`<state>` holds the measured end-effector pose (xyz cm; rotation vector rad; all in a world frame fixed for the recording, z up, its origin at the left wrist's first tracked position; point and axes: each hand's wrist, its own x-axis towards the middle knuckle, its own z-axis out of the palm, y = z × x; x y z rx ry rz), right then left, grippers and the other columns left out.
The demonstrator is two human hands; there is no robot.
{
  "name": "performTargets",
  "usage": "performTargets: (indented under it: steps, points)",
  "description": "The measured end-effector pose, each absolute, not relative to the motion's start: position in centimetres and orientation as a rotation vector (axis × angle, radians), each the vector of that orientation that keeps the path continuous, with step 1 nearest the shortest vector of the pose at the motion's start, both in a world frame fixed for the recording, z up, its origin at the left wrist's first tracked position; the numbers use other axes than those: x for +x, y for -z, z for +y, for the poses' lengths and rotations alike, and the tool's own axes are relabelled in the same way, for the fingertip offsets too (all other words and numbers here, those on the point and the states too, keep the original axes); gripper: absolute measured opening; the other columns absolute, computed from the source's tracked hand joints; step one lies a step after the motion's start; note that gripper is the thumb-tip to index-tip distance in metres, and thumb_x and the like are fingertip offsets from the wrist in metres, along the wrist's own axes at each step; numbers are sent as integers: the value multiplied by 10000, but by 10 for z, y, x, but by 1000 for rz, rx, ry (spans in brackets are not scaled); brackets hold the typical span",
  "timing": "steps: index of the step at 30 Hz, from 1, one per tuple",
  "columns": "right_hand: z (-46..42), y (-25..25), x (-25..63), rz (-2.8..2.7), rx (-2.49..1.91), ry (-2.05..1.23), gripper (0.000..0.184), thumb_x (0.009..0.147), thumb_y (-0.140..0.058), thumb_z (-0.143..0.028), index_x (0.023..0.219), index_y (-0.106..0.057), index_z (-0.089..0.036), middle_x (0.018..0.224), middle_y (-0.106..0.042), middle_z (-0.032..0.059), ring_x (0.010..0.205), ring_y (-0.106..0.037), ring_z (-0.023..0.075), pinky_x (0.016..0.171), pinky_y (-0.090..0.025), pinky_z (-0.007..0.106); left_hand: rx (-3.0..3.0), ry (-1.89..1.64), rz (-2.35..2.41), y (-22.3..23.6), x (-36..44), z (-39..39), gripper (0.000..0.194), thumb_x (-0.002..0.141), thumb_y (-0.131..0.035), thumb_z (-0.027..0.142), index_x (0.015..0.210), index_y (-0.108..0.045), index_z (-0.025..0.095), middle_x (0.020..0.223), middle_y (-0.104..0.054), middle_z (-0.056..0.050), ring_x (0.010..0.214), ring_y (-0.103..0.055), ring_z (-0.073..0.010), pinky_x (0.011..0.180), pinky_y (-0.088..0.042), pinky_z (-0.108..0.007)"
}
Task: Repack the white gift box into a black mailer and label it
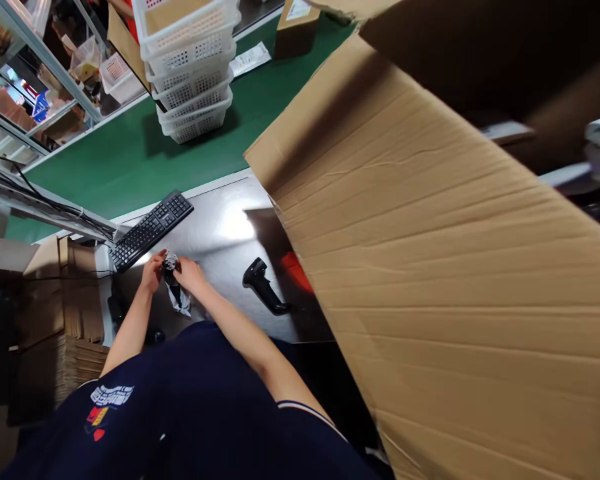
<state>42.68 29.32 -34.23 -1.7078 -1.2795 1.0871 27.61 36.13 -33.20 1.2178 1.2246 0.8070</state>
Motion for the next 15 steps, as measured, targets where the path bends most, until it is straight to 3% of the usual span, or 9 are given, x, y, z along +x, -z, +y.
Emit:
performTargets:
  steps: [5,8,11,15]
  points:
    - [301,352,429,-1269,-1690,-1165,96,832,-635,-83,822,-683,-165,759,-707,20,706,-650,168,706,-509,270,1275,-786,1241,346,278,359,461,606,-879,373,905,-572,202,1223,-679,-125,1074,-652,-241,964,-495,-381]
    - [295,356,435,-1240,-1699,-1149,106,867,-609,-113,842,-695,-169,724,-699,3,655,-655,161,691,-533,275,1337,-812,1286,351,278,355,571,586,-892,336,1042,-575,206,1113,-672,-87,990,-642,-210,946,-501,-365]
    - [282,352,437,-1250,-1726,-1058,161,932,-566,-166,951,-726,-175,895,-756,52,832,-700,196,841,-557,323,1391,-838,1336,354,280,350,505,640,-832,310,1065,-583,203,1081,-666,-78,954,-645,-204,925,-514,-357]
    - [271,349,433,-1333,-1740,-1016,235,981,-526,-163,1078,-740,-162,1143,-767,105,1071,-683,218,1025,-500,338,1443,-829,1421,358,287,342,363,724,-731,246,1071,-636,194,1069,-702,-92,998,-663,-234,975,-518,-382]
